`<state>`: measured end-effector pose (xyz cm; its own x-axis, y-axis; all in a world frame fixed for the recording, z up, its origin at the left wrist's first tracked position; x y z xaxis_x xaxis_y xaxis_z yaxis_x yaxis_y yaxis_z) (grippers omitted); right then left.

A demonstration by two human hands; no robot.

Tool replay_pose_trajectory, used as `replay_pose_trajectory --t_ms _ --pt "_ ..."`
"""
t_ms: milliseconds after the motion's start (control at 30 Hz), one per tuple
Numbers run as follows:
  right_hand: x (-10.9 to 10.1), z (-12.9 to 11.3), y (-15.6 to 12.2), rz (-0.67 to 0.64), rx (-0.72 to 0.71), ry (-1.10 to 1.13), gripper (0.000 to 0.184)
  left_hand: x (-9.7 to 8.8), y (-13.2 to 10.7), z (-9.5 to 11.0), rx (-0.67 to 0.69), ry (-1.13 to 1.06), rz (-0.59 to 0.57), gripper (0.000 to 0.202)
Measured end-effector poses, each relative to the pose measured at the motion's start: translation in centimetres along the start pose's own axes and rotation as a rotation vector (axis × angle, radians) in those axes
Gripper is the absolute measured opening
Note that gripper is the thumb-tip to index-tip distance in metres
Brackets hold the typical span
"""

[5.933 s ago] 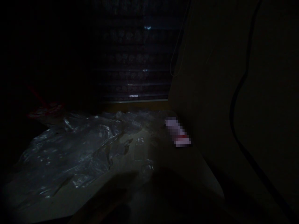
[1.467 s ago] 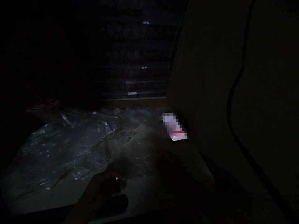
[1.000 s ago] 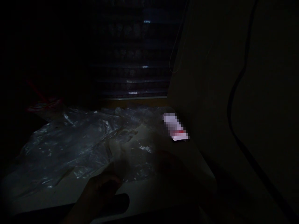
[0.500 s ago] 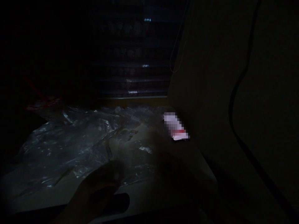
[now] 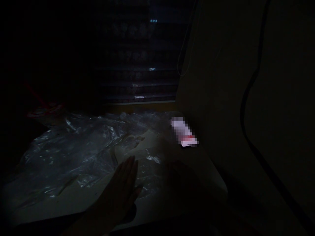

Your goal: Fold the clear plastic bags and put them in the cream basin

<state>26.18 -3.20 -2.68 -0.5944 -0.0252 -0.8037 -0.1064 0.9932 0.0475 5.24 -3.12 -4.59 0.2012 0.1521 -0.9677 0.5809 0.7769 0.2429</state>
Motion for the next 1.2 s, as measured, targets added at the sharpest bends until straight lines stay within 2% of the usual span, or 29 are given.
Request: replay_pose_trajectory --t_ms 167,200,267,367,700,867,1000,1067,1200 --pt "2.9 -2.9 0.1 0.028 -0.158 -0.054 0.035 0.1 -0.1 -0.2 0.001 0.053 -0.004 0.06" --pt "3.7 -3.7 0.1 0.023 -0.224 -0.065 0.039 0.2 -0.1 -0.2 0.01 0.057 0.007 0.061" --pt "5.0 -5.2 0.1 0.009 -0.445 -0.19 0.05 0.3 -0.1 -0.3 0.047 0.059 0.031 0.062" --pt "6.1 -5.8 0.1 -0.028 -0.594 -0.334 0.06 0.5 -0.2 -0.4 0.075 0.071 0.047 0.068" --pt "5.5 -2.0 0.6 0.005 -0.562 -0.548 0.058 0.9 -0.4 -0.6 -0.047 0.158 0.046 0.078" --pt "4.9 1.3 1.1 0.058 -0.461 -0.602 0.058 0.8 -0.4 -0.5 -0.07 0.164 0.053 0.078" --pt "4.8 3.8 2.0 0.116 -0.281 -0.613 0.069 0.6 -0.2 -0.5 -0.071 0.161 0.04 0.077" --pt "4.6 3.2 2.4 0.153 -0.284 -0.598 0.067 0.6 -0.2 -0.5 -0.069 0.163 0.034 0.077" --pt "5.0 -1.8 2.4 0.046 -0.581 -0.521 0.057 0.6 -0.2 -0.5 -0.057 0.18 0.033 0.077"
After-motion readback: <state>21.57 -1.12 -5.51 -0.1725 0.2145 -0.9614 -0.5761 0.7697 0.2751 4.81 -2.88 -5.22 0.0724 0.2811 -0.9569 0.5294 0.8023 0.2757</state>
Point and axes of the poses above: each hand's wrist, its own y-axis towards the middle knuckle, its own x-axis out of the palm, z = x × y, the point moved 2 cm from there along y, towards the middle knuckle, and after that the axes turned 3 degrees about z, right-handed, at the moved point
